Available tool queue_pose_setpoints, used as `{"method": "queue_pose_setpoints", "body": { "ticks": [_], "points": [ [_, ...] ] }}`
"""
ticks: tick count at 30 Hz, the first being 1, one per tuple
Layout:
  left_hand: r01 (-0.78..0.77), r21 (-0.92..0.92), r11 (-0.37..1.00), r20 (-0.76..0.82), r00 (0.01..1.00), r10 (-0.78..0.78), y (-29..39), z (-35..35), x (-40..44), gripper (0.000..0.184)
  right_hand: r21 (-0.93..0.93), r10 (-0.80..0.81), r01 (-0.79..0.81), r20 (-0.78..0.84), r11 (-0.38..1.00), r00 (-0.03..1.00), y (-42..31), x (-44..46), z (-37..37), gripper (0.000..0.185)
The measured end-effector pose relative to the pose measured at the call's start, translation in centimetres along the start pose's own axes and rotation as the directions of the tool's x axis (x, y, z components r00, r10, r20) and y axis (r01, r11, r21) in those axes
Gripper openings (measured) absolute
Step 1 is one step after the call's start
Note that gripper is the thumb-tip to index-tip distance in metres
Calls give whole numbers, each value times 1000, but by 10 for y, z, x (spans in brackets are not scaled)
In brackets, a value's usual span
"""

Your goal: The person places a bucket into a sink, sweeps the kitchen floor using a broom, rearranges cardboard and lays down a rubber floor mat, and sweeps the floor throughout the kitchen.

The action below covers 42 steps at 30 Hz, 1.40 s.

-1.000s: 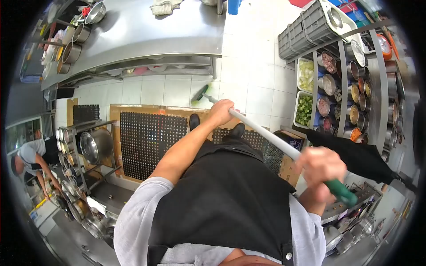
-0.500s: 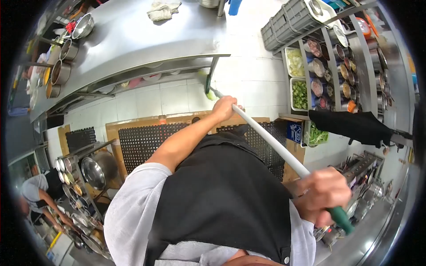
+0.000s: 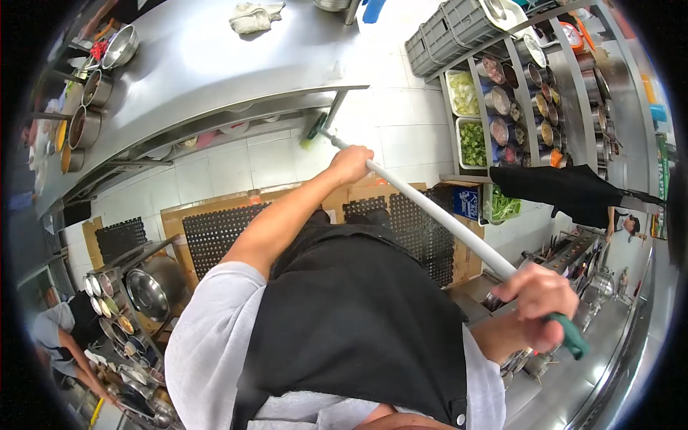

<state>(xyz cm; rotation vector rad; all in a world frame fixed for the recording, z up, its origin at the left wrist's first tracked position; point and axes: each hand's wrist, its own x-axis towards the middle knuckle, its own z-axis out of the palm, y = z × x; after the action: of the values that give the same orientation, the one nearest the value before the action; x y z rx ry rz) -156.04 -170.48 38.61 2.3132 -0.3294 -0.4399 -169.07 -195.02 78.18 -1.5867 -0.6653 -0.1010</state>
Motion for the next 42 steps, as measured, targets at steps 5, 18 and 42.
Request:
{"method": "queue_pose_setpoints", "body": {
  "ticks": [5,18,42],
  "points": [
    [115,-24,993,-143,983,-117,-22,3,-98,21,326,-110,20,261,945,959,23,9,-21,47],
    [374,-102,922,-19,926,-378,-159,94,-8,45,135,329,-351,159,927,931,176,23,70,26],
    [162,-37,986,-216,962,-166,24,182,140,22,-156,217,-151,704,976,677,176,49,-155,40]
  ]
}}
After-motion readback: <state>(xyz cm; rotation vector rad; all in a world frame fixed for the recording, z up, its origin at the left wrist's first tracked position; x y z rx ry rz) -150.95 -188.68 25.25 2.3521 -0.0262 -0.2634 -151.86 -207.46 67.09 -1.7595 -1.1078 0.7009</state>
